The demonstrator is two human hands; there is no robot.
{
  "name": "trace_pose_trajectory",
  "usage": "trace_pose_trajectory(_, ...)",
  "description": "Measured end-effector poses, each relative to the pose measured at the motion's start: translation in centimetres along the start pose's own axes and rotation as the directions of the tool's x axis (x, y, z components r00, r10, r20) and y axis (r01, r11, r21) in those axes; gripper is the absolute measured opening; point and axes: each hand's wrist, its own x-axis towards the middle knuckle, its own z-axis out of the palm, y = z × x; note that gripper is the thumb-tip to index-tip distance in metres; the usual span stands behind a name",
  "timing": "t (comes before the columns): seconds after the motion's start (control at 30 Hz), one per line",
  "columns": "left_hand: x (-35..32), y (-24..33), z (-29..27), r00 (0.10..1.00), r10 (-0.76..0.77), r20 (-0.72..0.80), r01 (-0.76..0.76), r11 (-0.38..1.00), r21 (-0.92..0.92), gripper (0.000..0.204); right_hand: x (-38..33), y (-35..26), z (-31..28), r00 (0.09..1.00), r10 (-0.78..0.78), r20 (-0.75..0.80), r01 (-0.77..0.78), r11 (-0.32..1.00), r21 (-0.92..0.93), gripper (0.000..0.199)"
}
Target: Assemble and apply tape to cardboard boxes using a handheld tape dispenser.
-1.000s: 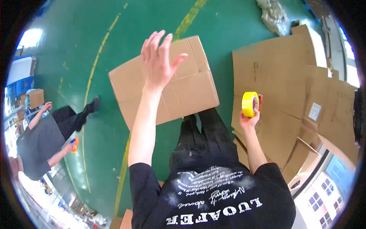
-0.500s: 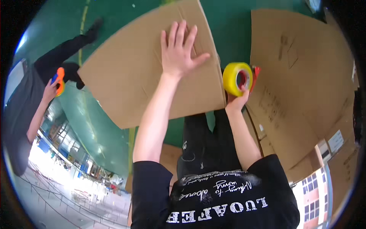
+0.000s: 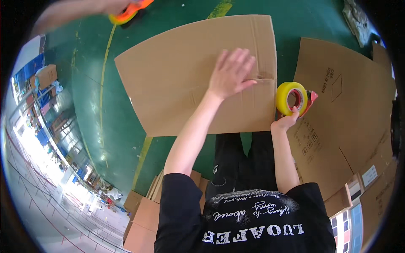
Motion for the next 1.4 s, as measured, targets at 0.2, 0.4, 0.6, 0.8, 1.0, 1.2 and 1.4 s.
trace_pose_trajectory(0.2, -17.3, -10.6, -6.6, 0.555, -0.828, -0.085, 0.831, 0.545, 0.11, 0.118, -0.1, -1.4, 1.4, 0.984, -0.174, -0.048, 0.174, 0.985, 0.0, 0.046)
trace_pose_trajectory(0.4, -33.9, -11.1, -11.2, -0.162, -0.985, -0.059, 0.932, -0.133, -0.338, 0.108, 1.3, 2.5, 2.0, 0.986, -0.159, 0.047, 0.157, 0.987, 0.047, 0.045)
trace_pose_trajectory(0.6, -33.2, -1.5, -8.9, -0.302, -0.952, 0.053, 0.859, -0.296, -0.417, 0.088, 1.2, -4.3, 4.1, 0.892, -0.405, 0.202, 0.433, 0.893, -0.123, 0.032)
trace_pose_trajectory(0.8, -36.8, 1.6, -8.8, -0.473, -0.851, 0.226, 0.784, -0.524, -0.333, 0.097, -8.9, -10.5, 4.5, 0.667, -0.401, 0.628, 0.611, 0.776, -0.155, 0.028)
trace_pose_trajectory(1.0, -37.0, 1.6, -8.1, -0.415, -0.852, 0.32, 0.794, -0.511, -0.33, 0.1, -15.6, -15.4, 1.1, 0.417, -0.442, 0.794, 0.87, 0.449, -0.206, 0.036)
trace_pose_trajectory(1.2, -33.8, -0.2, -6.6, -0.378, -0.922, -0.087, 0.914, -0.357, -0.195, 0.09, -18.3, -16.7, -2.5, 0.301, -0.525, 0.796, 0.93, 0.345, -0.124, 0.042)
trace_pose_trajectory(1.4, -21.9, -1.6, -8.7, 0.345, -0.884, 0.314, 0.675, 0.001, -0.738, 0.051, -18.4, -16.6, -4.5, 0.123, -0.471, 0.873, 0.95, 0.311, 0.034, 0.046)
